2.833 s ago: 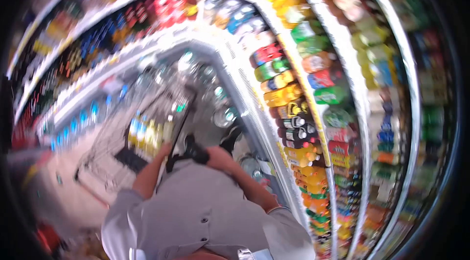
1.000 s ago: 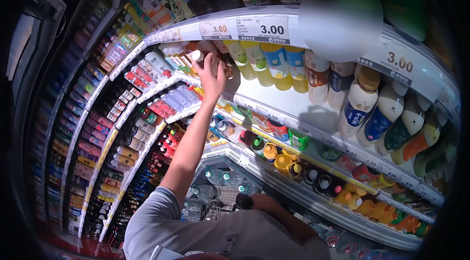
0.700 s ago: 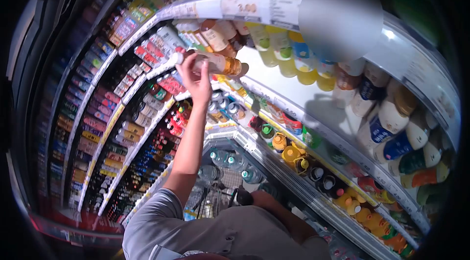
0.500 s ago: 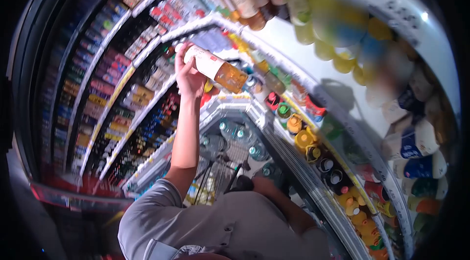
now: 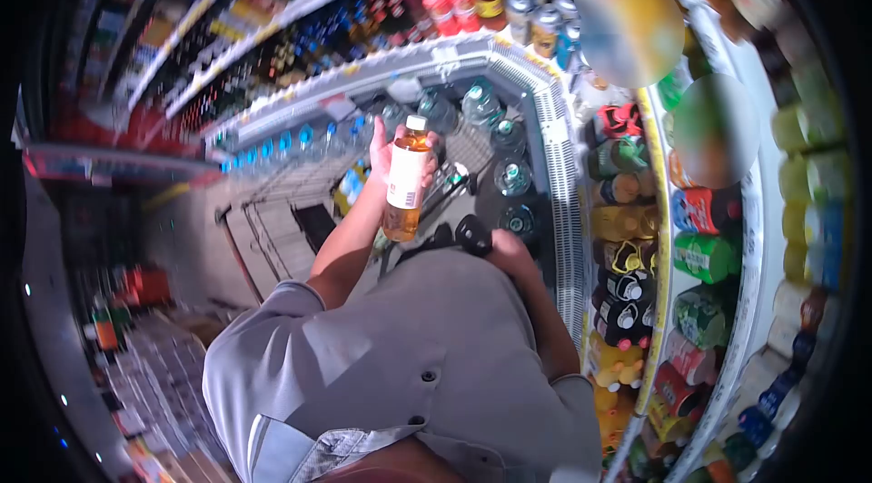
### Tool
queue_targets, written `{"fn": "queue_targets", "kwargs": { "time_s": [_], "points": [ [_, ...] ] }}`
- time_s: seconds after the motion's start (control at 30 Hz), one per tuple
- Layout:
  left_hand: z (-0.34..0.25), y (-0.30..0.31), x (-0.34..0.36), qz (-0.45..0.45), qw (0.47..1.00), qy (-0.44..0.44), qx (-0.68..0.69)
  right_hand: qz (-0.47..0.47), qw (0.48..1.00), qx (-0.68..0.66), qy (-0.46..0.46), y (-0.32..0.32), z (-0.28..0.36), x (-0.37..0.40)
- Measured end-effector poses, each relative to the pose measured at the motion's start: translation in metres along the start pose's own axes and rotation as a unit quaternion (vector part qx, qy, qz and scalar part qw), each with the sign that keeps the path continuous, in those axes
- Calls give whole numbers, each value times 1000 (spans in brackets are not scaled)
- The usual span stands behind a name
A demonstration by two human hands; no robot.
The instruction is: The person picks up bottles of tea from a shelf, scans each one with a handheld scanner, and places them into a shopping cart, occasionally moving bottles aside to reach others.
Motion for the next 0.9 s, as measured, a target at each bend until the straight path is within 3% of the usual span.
{"fn": "queue_targets", "kwargs": {
  "time_s": [0.03,0.1,0.2,0.27,0.3,0.57,0.9],
  "points": [
    [-4,0,19,48,997,-33,52,0,998,63,-20,5,22,-2],
    [-15,9,48,71,991,-61,90,-14,1000,-4,-12,10,80,-4],
    [-27,32,80,56,986,-111,112,-25,998,55,-18,-6,68,-23],
    [-35,53,97,25,986,-116,113,-7,983,145,-115,-11,92,-34],
    [-39,60,105,27,984,-128,121,3,981,154,-120,-14,104,-39],
    [-81,127,166,-45,991,-40,115,35,992,91,-78,-49,202,-73],
    [-116,177,199,-148,983,-25,102,51,990,87,-95,-83,210,-98]
  ]
}}
Point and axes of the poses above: each hand's wrist, its own x-axis away from the middle knuckle, its own y-axis out of the back of the hand, z = x × y, the point moved 3 cm from there along -x, towards the middle knuckle, and after that the axes turned 2 degrees about z, right-handed, at the moved point
